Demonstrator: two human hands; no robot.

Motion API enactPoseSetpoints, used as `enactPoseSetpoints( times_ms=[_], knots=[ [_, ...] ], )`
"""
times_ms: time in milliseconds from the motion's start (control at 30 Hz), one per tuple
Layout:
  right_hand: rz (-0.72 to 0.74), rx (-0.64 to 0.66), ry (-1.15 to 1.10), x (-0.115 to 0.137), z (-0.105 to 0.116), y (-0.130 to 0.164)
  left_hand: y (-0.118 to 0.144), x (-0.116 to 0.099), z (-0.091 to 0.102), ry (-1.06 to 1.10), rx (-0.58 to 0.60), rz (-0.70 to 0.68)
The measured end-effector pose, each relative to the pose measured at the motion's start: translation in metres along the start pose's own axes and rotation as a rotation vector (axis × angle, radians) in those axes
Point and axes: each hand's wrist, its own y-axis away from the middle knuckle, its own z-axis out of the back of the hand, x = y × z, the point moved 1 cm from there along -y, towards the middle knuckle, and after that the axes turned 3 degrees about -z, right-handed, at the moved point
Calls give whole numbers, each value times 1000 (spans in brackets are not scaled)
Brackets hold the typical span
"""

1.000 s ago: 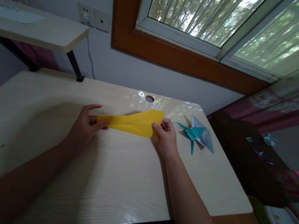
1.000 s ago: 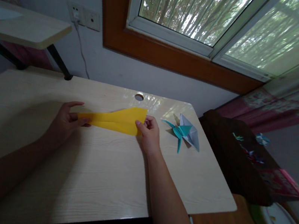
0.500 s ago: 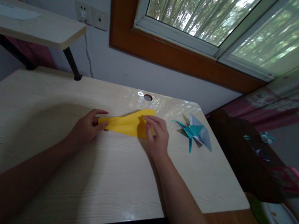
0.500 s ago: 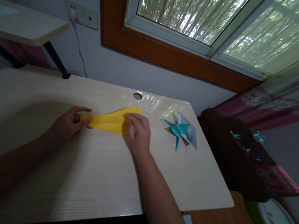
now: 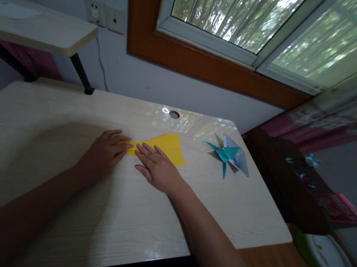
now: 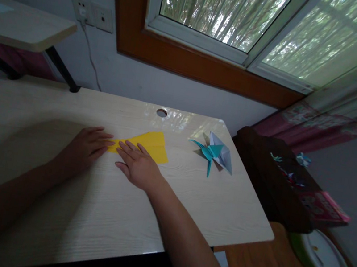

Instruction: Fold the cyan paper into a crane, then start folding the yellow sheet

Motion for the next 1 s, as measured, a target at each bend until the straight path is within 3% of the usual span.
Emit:
enactPoseSetpoints(
  times_ms=[167, 367, 533, 667, 733, 800, 933, 1000],
  knots=[
    [-85, 20, 49, -4, 4, 3, 6, -6, -2, -54, 178, -20],
    [-312, -9, 96, -29, 13, 18, 13, -12, 1, -152, 306, 30],
    [-495, -10, 120, -54, 22, 31, 18, -11, 4, -178, 338, 56],
    [-590, -131, 133, -57, 26, 29, 18, -13, 2, -180, 316, 63],
    [-560, -209, 155, -48, 26, 23, 17, -17, -1, -188, 297, 56],
    [-441, -223, 156, -33, 21, 14, 16, -21, -4, -198, 282, 43],
    [-133, -24, 72, -2, 4, -2, 15, -25, -7, -203, 260, 25],
    [-124, -1, 72, 1, 0, -5, 15, -24, -6, -197, 258, 26]
  ],
)
